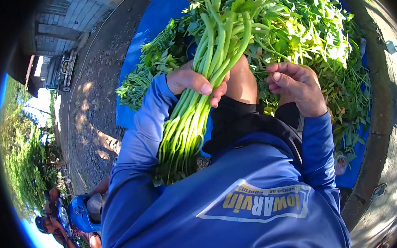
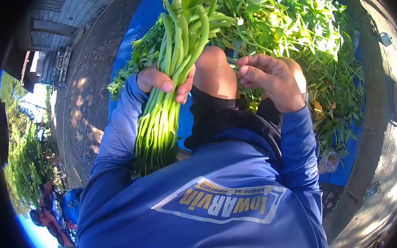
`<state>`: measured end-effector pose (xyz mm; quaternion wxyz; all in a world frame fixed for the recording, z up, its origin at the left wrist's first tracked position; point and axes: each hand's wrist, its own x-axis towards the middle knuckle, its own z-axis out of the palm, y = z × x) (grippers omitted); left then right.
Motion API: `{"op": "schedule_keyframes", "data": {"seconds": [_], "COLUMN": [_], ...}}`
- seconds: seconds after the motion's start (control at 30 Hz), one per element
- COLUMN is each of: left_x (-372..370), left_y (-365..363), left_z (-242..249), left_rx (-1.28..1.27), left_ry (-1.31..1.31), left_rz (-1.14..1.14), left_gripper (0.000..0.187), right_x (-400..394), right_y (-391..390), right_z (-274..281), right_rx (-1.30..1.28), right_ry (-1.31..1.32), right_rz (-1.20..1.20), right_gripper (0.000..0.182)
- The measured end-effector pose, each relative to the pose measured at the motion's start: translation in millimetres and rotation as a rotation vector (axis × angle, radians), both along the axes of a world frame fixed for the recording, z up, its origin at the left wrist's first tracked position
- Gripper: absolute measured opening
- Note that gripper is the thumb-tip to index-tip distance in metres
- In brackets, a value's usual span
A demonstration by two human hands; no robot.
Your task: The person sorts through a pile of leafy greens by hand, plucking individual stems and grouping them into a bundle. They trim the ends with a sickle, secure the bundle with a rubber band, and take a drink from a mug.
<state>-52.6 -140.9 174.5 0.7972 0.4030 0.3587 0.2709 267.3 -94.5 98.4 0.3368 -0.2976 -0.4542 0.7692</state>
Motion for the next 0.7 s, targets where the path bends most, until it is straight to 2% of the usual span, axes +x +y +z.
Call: {"op": "schedule_keyframes", "data": {"seconds": [0.07, 0.13, 0.3, 0.4, 0.53, 0.7], "left_x": [32.8, 67.8, 91.1, 91.8, 92.2, 92.4], "left_y": [2.2, 8.9, 23.1, 29.6, 32.9, 37.4], "left_z": [-47.7, -68.1, -94.3, -93.2, -100.5, -108.9], "left_rx": [0.069, 0.102, -0.012, 0.019, 0.003, -0.019], "left_ry": [-0.113, -0.181, -0.167, -0.087, -0.019, 0.062], "left_rz": [0.01, 0.033, -0.127, -0.14, -0.111, -0.104], "left_gripper": [0.055, 0.057, 0.055, 0.054, 0.056, 0.058], "right_x": [5.5, 5.9, 14.1, 16.4, 10.8, 12.0], "right_y": [-17.4, -28.3, -21.1, -9.0, -2.1, 5.6], "right_z": [-6.7, 4.6, 14.2, 16.1, -8.8, -18.5], "right_rx": [-0.025, 0.045, 0.347, -0.036, -0.02, -0.121], "right_ry": [0.006, -0.055, -0.438, -0.342, -0.278, -0.266], "right_rz": [-0.119, -0.313, -0.433, -0.231, -0.192, -0.208], "right_gripper": [0.026, 0.017, 0.038, 0.049, 0.047, 0.043]}}
